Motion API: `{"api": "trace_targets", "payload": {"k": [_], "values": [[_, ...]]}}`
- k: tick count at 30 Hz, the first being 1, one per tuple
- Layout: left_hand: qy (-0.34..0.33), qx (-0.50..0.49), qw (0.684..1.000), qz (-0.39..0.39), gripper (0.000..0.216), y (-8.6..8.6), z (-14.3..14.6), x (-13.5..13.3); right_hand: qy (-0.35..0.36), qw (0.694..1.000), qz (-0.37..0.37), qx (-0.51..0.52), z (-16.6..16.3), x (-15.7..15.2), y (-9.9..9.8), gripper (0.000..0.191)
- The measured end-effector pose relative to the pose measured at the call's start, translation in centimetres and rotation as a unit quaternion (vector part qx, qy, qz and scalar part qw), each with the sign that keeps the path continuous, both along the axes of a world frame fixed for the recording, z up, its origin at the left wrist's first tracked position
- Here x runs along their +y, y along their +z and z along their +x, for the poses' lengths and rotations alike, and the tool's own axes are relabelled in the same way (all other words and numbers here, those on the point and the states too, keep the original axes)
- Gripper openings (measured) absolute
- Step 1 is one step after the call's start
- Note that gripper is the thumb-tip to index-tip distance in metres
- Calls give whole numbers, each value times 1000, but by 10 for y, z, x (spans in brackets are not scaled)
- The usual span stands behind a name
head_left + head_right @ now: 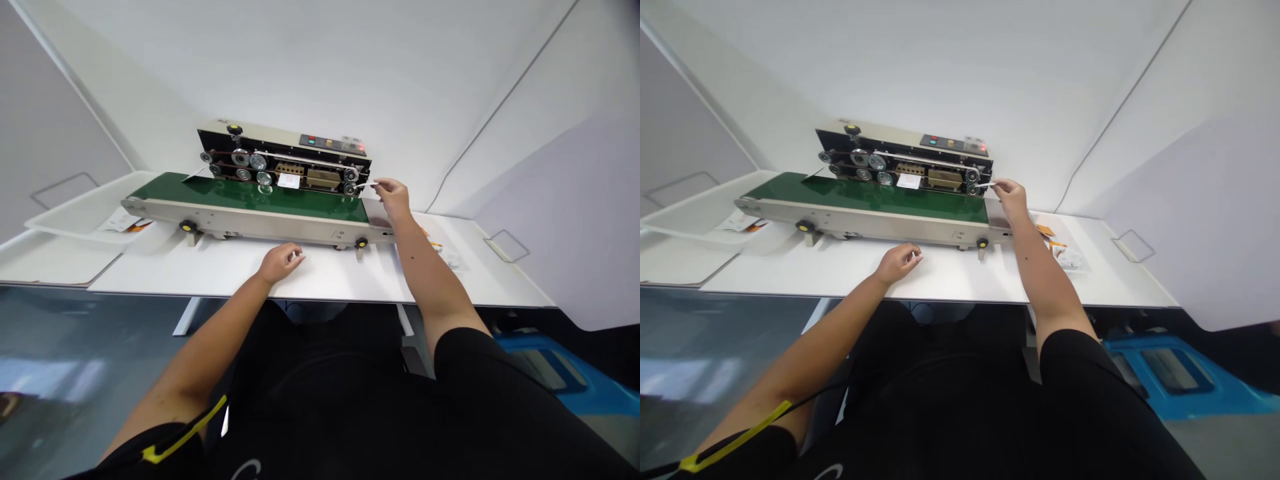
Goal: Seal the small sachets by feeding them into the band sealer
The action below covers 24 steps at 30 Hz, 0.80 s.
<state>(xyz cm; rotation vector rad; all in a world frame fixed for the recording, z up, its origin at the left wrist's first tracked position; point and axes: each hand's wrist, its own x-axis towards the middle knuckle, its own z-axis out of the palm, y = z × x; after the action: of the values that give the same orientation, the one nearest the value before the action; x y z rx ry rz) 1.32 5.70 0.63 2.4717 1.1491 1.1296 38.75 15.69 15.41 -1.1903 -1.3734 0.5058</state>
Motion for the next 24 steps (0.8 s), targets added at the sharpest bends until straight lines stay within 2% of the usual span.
{"api": "trace_targets", "payload": {"k": [6, 11, 15, 21, 24], "values": [[-10, 8, 1000, 1, 31, 1, -1, 1, 25, 996, -81, -8, 14, 25, -2, 41], [-11, 9, 1000, 1, 32, 1, -1, 1, 39, 990, -111, 80, 14, 40, -5, 46], [-12, 10, 1000, -2, 32, 1, -1, 1, 54, 986, -123, 102, 12, 43, -7, 33], [-10, 9, 1000, -2, 30, 3, 0, 1, 57, 977, -167, 119, -4, 48, -5, 23], [-3, 10, 1000, -1, 29, 5, 0, -1, 36, 979, -177, 89, -14, 51, 2, 19]]}}
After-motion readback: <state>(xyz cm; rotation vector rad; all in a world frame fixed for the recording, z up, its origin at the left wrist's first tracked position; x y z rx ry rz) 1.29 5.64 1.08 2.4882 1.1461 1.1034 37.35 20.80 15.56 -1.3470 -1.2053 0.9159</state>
